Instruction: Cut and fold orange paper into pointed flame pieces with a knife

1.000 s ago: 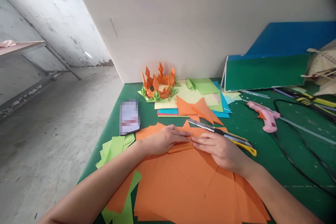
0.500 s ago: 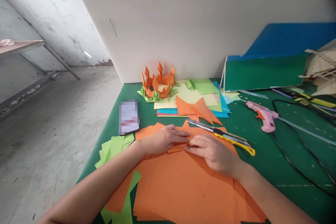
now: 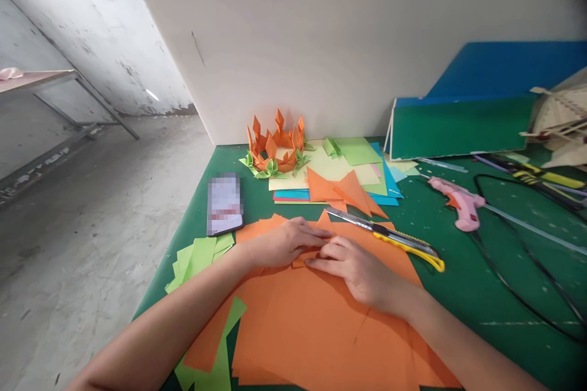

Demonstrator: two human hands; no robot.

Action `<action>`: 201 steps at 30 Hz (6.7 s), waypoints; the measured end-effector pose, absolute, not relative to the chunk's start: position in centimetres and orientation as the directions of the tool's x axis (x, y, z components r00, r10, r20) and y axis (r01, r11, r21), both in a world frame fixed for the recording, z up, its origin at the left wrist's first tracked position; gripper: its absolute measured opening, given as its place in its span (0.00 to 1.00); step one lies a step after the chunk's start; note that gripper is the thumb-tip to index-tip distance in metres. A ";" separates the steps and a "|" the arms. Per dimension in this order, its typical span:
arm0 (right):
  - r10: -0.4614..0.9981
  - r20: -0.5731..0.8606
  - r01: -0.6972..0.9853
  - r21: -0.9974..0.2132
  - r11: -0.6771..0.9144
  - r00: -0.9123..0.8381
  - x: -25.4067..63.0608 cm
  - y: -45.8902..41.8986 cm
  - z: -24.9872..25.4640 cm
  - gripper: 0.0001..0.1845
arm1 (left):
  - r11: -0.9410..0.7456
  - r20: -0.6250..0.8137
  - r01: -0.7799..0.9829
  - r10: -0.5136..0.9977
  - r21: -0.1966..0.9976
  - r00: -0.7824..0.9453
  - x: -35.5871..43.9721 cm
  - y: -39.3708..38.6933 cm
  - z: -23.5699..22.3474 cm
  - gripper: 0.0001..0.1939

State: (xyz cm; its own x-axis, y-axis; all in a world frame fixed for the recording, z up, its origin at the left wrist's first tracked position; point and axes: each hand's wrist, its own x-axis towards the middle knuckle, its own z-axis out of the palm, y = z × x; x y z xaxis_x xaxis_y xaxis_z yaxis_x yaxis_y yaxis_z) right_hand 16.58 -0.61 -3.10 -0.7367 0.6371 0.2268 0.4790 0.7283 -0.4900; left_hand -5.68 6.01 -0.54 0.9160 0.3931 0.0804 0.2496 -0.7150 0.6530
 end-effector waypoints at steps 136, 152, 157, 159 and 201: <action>0.769 0.210 0.593 -0.526 0.610 -0.604 22.9 0.5 -2.7 0.13 | -0.764 0.134 0.291 0.440 0.576 0.888 -5.9 6.6 -1.7 0.15; 0.765 0.215 0.558 -0.571 0.603 -0.607 22.3 0.3 -2.9 0.13 | -0.756 0.147 0.279 0.442 0.592 0.885 -5.9 6.6 -1.7 0.15; 0.768 0.169 0.567 -0.581 0.584 -0.618 22.4 -0.1 -2.6 0.13 | -0.755 0.140 0.283 0.442 0.592 0.886 -5.9 6.6 -1.6 0.15; 0.773 0.170 0.570 -0.583 0.579 -0.611 22.3 -0.3 -2.6 0.13 | -0.757 0.136 0.288 0.443 0.587 0.886 -5.9 6.6 -1.5 0.15; 0.809 0.371 0.702 -0.409 0.583 -0.455 21.2 0.6 -2.0 0.17 | -0.711 0.161 0.193 0.398 0.676 0.903 -5.5 6.0 -1.1 0.16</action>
